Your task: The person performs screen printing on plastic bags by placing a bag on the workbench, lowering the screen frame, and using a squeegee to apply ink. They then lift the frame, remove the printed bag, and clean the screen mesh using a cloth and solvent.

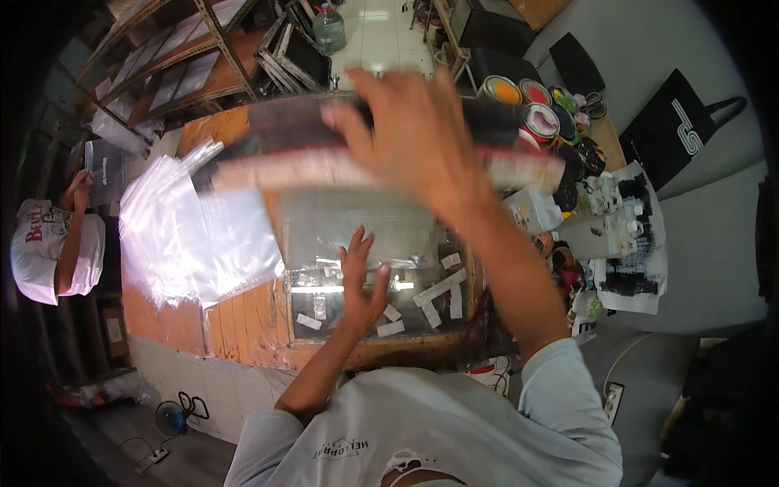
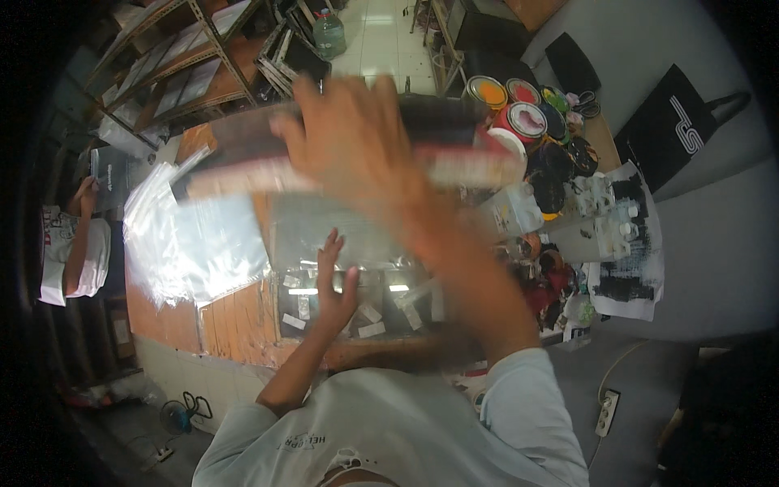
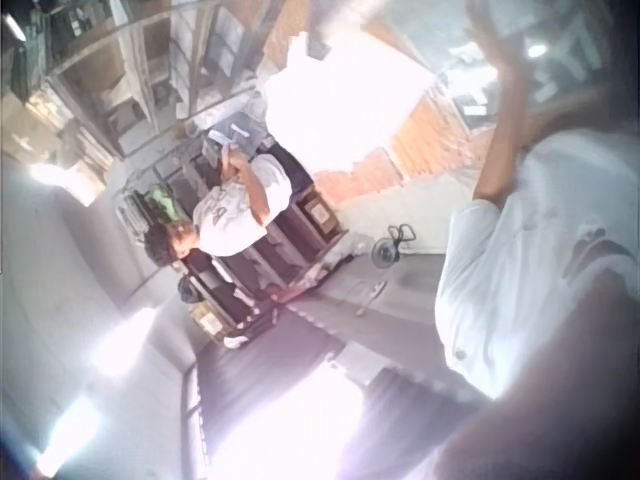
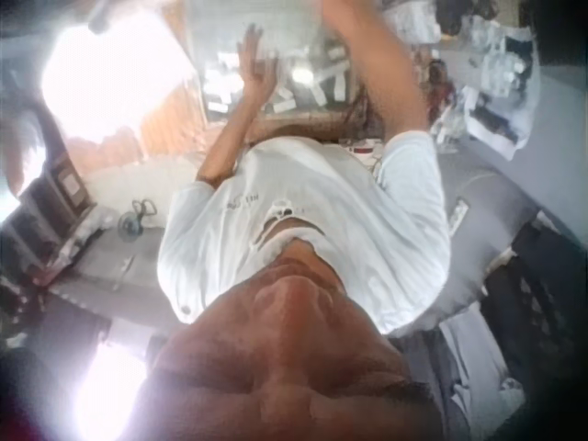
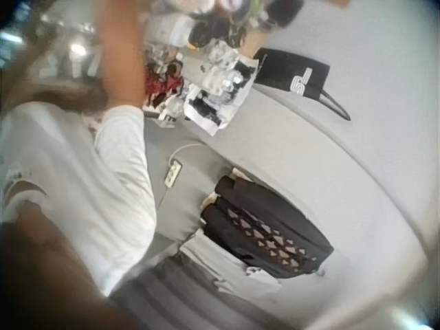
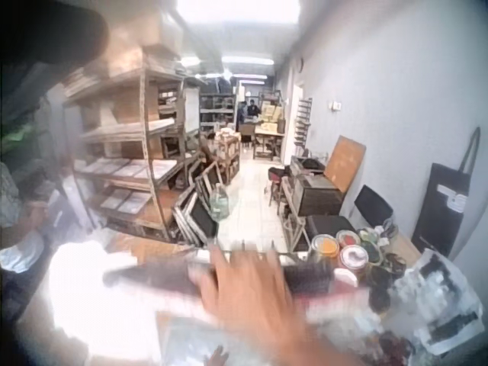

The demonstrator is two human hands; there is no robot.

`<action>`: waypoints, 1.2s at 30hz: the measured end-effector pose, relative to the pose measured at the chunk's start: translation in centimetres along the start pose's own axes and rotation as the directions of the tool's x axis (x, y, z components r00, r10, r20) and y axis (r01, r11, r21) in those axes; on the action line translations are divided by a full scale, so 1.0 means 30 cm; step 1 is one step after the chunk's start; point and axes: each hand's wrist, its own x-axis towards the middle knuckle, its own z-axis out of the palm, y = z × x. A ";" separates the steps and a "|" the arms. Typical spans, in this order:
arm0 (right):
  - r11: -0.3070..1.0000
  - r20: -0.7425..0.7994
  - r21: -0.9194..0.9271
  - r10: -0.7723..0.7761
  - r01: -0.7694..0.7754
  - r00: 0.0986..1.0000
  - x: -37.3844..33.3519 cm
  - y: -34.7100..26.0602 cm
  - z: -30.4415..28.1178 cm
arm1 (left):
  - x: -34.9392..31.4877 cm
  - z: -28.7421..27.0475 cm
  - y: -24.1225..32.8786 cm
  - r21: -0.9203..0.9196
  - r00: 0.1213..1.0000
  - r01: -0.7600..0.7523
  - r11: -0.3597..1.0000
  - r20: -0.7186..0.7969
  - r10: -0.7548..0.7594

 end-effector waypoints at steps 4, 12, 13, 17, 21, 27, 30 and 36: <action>0.998 0.115 0.051 0.037 -0.043 0.993 -0.357 -0.094 0.107 | -0.158 -0.112 0.135 -0.889 0.935 0.018 0.457 -0.147 -0.322; 0.974 0.361 0.131 0.125 -0.182 0.924 -0.443 0.230 0.471 | -0.236 -0.105 -0.062 -0.887 0.495 0.453 -0.094 0.337 -0.801; 0.988 0.213 0.111 0.083 -0.108 0.974 -0.419 0.297 0.549 | -0.238 -0.101 -0.082 -0.885 0.468 0.452 -0.113 0.343 -0.815; 0.989 0.149 -0.128 0.092 -0.073 0.985 -0.252 0.507 0.772 | -0.210 -0.088 -0.079 -0.880 0.411 0.463 -0.106 0.319 -0.854; 0.962 0.109 -0.262 0.105 -0.073 0.988 -0.144 0.589 0.947 | -0.238 -0.082 -0.088 -0.885 0.381 0.450 -0.122 0.314 -0.869; 0.972 0.353 -0.199 0.187 -0.122 0.917 -0.158 0.463 0.897 | -0.240 -0.090 -0.047 -0.893 0.461 0.446 -0.060 0.287 -0.840; 0.982 0.336 -0.172 0.138 -0.083 0.932 -0.305 0.338 0.777 | -0.245 -0.092 -0.041 -0.890 0.487 0.455 -0.036 0.282 -0.827; 0.991 0.387 -0.084 0.128 -0.104 0.913 -0.677 -0.033 0.484 | -0.255 -0.087 -0.072 -0.860 0.473 0.509 -0.021 0.300 -0.829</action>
